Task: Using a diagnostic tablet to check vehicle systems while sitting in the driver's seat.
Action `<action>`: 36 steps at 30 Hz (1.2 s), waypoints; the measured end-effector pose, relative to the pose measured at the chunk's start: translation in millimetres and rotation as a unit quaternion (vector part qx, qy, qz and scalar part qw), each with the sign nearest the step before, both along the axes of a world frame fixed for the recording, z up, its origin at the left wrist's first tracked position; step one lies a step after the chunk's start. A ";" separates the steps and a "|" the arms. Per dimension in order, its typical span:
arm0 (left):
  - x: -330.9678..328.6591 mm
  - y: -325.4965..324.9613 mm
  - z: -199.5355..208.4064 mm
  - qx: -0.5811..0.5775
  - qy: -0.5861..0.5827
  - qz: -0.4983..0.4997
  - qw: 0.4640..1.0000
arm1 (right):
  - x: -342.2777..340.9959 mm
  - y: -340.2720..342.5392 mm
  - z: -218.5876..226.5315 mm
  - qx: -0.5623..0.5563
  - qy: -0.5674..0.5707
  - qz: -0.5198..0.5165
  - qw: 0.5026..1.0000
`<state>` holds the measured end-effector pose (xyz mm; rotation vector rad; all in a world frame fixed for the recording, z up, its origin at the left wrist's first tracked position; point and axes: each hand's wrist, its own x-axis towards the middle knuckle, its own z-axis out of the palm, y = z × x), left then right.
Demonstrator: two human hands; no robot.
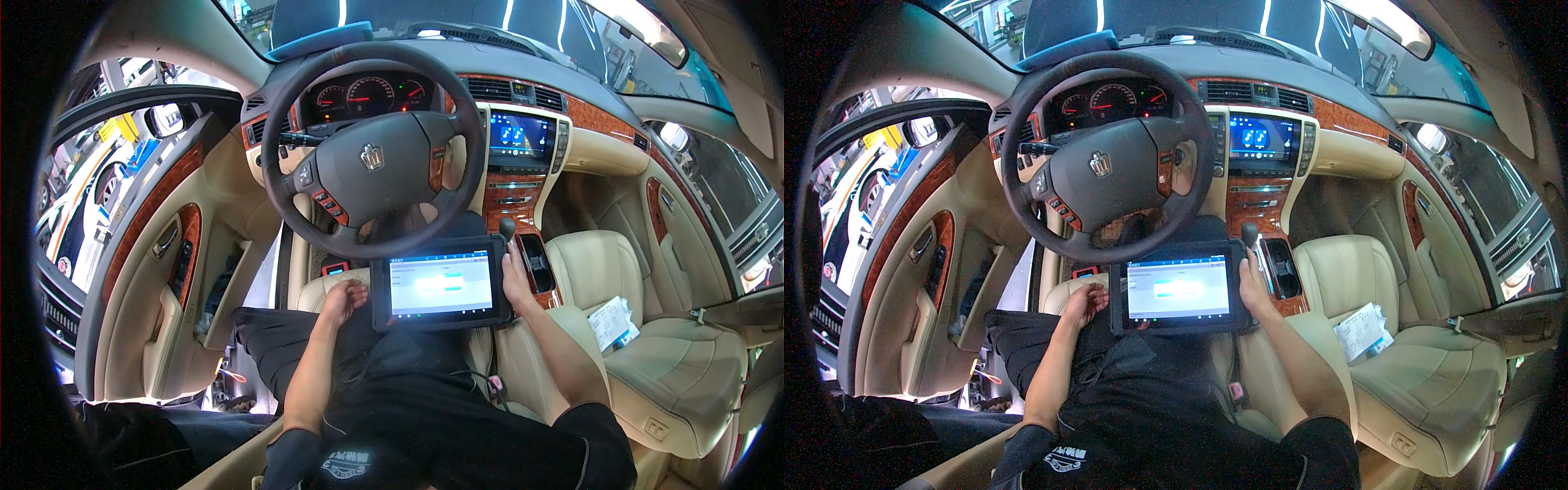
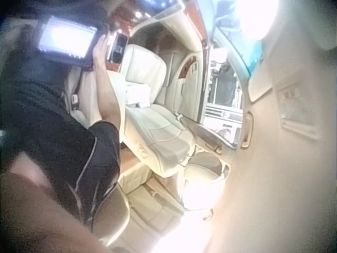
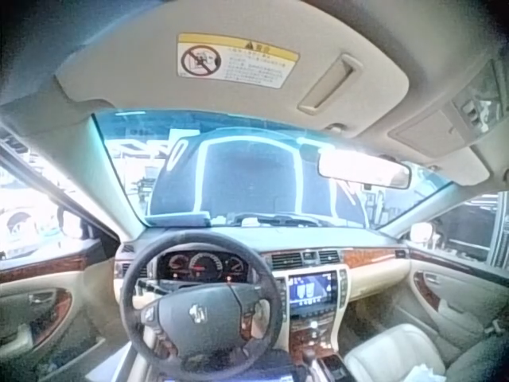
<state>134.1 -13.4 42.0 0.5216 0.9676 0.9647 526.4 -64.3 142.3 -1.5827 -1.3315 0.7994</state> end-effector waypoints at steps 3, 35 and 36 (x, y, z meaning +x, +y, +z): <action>-1.4 1.2 -3.0 0.003 -0.008 -0.001 1.000 | 2.3 3.2 -9.1 0.017 0.003 0.001 1.000; -1.9 2.0 -7.6 0.003 -0.004 0.005 1.000 | -6.0 -3.8 8.9 0.009 0.006 -0.001 1.000; -2.7 2.1 -9.0 0.002 -0.006 0.004 1.000 | -6.6 -3.7 9.1 0.008 0.006 0.000 1.000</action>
